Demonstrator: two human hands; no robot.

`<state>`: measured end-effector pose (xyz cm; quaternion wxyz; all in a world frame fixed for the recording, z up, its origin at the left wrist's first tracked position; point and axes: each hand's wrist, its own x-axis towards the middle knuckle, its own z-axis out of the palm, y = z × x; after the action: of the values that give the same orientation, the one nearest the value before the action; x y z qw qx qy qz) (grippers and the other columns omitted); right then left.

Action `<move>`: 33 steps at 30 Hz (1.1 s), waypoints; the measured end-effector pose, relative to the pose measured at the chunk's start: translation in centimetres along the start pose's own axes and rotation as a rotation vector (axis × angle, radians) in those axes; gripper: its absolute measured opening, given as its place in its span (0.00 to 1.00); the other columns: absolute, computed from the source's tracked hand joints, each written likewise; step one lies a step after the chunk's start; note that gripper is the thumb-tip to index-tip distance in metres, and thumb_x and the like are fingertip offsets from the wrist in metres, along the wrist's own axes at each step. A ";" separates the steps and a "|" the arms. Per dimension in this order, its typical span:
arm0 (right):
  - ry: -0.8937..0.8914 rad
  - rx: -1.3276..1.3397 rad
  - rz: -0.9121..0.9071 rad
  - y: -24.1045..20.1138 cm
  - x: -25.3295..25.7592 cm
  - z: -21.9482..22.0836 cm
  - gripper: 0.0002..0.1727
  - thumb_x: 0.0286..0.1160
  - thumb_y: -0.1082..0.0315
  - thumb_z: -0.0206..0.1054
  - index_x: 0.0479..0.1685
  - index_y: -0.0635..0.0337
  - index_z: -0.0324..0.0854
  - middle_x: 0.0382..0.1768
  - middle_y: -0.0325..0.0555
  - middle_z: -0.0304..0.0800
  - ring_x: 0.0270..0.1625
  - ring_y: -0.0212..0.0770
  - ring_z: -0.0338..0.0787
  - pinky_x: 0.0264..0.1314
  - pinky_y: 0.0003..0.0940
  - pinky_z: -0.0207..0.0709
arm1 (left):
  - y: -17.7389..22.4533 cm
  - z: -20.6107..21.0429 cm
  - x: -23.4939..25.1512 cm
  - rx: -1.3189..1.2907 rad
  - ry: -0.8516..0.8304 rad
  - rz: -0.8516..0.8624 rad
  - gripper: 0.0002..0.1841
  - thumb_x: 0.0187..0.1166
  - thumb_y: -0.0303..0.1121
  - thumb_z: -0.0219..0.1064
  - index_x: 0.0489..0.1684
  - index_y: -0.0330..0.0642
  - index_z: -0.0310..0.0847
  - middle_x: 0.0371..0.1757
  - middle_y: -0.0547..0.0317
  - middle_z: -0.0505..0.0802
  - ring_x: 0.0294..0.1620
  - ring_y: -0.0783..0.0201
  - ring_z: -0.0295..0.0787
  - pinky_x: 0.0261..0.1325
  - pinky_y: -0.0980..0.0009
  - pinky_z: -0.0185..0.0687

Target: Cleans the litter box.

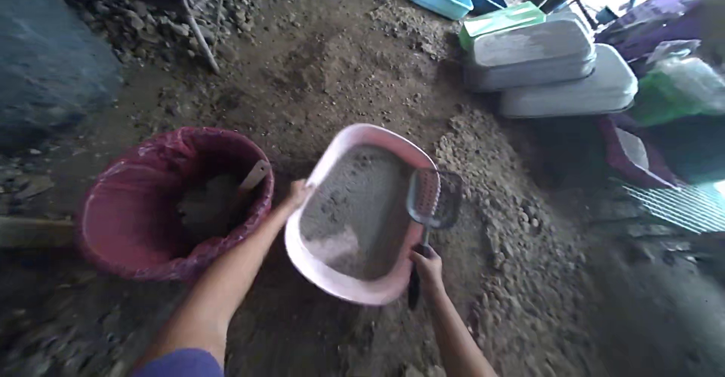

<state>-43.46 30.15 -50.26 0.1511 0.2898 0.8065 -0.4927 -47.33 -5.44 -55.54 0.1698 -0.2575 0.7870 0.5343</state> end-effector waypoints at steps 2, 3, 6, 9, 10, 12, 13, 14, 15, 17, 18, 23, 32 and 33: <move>-0.034 -0.013 -0.086 -1.0 -0.4 -0.6 0.24 0.64 0.84 0.71 0.64 0.74 0.80 0.48 0.59 0.88 0.43 0.43 0.86 0.48 0.41 0.82 | -0.8 -0.5 -0.1 0.016 0.048 -0.015 0.24 0.91 0.41 0.58 0.69 0.23 0.77 0.64 0.27 0.86 0.67 0.39 0.84 0.75 0.45 0.72; -0.017 -0.040 -0.092 -0.8 0.1 -2.3 0.23 0.65 0.84 0.71 0.63 0.74 0.80 0.48 0.60 0.88 0.44 0.44 0.86 0.49 0.42 0.82 | -0.4 0.4 -1.2 0.010 0.066 -0.015 0.24 0.91 0.42 0.59 0.64 0.23 0.78 0.57 0.30 0.88 0.59 0.43 0.86 0.68 0.47 0.76; 0.093 -0.130 -0.034 1.4 3.5 -9.6 0.19 0.70 0.82 0.70 0.62 0.75 0.80 0.54 0.67 0.87 0.52 0.52 0.87 0.58 0.52 0.80 | 3.0 5.6 -6.4 -0.157 0.056 0.083 0.19 0.89 0.36 0.61 0.60 0.23 0.80 0.46 0.38 0.89 0.45 0.53 0.85 0.57 0.57 0.80; 0.146 -0.103 -0.037 1.5 4.7 -10.6 0.20 0.71 0.82 0.69 0.63 0.76 0.79 0.57 0.70 0.86 0.55 0.55 0.86 0.61 0.55 0.78 | 3.8 7.5 -7.6 -0.331 0.059 0.163 0.19 0.88 0.28 0.60 0.67 0.20 0.78 0.61 0.32 0.89 0.63 0.51 0.88 0.73 0.59 0.78; 0.118 -0.071 -0.065 0.3 4.4 -8.9 0.20 0.71 0.82 0.70 0.63 0.76 0.79 0.55 0.68 0.87 0.53 0.52 0.86 0.60 0.51 0.80 | 3.2 6.3 -6.5 -0.304 0.115 0.141 0.18 0.87 0.28 0.60 0.63 0.18 0.79 0.58 0.29 0.89 0.59 0.49 0.88 0.69 0.58 0.79; 0.000 -0.056 -0.156 -2.6 3.7 -4.7 0.18 0.69 0.82 0.70 0.60 0.76 0.80 0.51 0.62 0.88 0.48 0.44 0.87 0.55 0.43 0.83 | 0.7 2.6 -4.6 -0.192 0.174 0.012 0.20 0.90 0.34 0.59 0.61 0.18 0.79 0.58 0.26 0.87 0.62 0.42 0.85 0.71 0.51 0.74; -0.063 -0.101 -0.195 -4.5 3.5 -3.0 0.18 0.69 0.83 0.70 0.59 0.76 0.80 0.49 0.61 0.87 0.47 0.44 0.87 0.54 0.43 0.82 | -0.6 1.2 -4.2 -0.186 0.198 -0.042 0.22 0.91 0.36 0.58 0.63 0.18 0.78 0.62 0.25 0.86 0.67 0.40 0.83 0.75 0.48 0.71; -0.116 -0.182 -0.220 -6.2 3.4 -2.0 0.18 0.68 0.82 0.71 0.58 0.76 0.81 0.47 0.62 0.88 0.45 0.47 0.87 0.53 0.46 0.81 | -1.7 0.5 -4.4 -0.198 0.221 -0.092 0.23 0.92 0.38 0.57 0.65 0.19 0.78 0.65 0.25 0.85 0.71 0.39 0.80 0.78 0.47 0.68; -0.158 -0.268 -0.235 -7.7 3.3 -2.0 0.18 0.68 0.81 0.72 0.58 0.74 0.83 0.46 0.61 0.89 0.44 0.47 0.87 0.53 0.47 0.81 | -2.5 0.5 -4.8 -0.201 0.243 -0.132 0.24 0.92 0.39 0.56 0.64 0.20 0.78 0.65 0.25 0.85 0.71 0.39 0.80 0.78 0.46 0.67; -0.182 -0.383 -0.238 -9.5 3.1 -4.7 0.17 0.69 0.81 0.72 0.57 0.72 0.84 0.45 0.59 0.90 0.43 0.46 0.88 0.50 0.46 0.82 | -2.8 2.3 -6.5 -0.228 0.243 -0.178 0.23 0.92 0.39 0.56 0.61 0.20 0.79 0.60 0.27 0.86 0.64 0.41 0.83 0.72 0.47 0.72; -0.158 -0.412 -0.232 -10.1 3.5 -6.8 0.17 0.69 0.81 0.72 0.57 0.72 0.83 0.46 0.59 0.90 0.44 0.47 0.89 0.51 0.48 0.82 | -1.9 3.8 -7.3 -0.281 0.232 -0.176 0.22 0.92 0.38 0.57 0.58 0.20 0.79 0.55 0.28 0.87 0.58 0.44 0.84 0.67 0.49 0.75; -0.007 -0.442 -0.167 -13.5 4.4 -11.1 0.17 0.73 0.78 0.70 0.61 0.72 0.81 0.49 0.63 0.87 0.46 0.50 0.86 0.54 0.51 0.79 | 2.9 5.9 -8.8 -0.574 0.085 -0.221 0.21 0.93 0.38 0.55 0.66 0.24 0.75 0.59 0.31 0.85 0.57 0.48 0.83 0.65 0.53 0.78; -0.305 -0.790 -0.166 -21.1 6.4 -7.1 0.20 0.72 0.74 0.72 0.64 0.70 0.80 0.54 0.65 0.85 0.51 0.54 0.85 0.57 0.56 0.77 | 5.7 -0.6 -8.7 -0.764 0.140 -0.378 0.22 0.91 0.40 0.57 0.74 0.34 0.73 0.63 0.40 0.86 0.58 0.54 0.86 0.60 0.56 0.82; -0.296 -0.761 -0.148 -20.6 6.9 -7.3 0.21 0.72 0.74 0.72 0.64 0.71 0.79 0.54 0.64 0.85 0.51 0.54 0.85 0.57 0.55 0.77 | 5.5 -0.1 -8.9 -0.767 0.133 -0.374 0.22 0.92 0.41 0.56 0.75 0.34 0.72 0.65 0.39 0.85 0.61 0.53 0.85 0.63 0.55 0.81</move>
<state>-61.30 31.66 -35.89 0.3262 0.0805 0.9192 -0.2055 -43.33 -1.95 -46.51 0.1044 -0.4742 0.4803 0.7304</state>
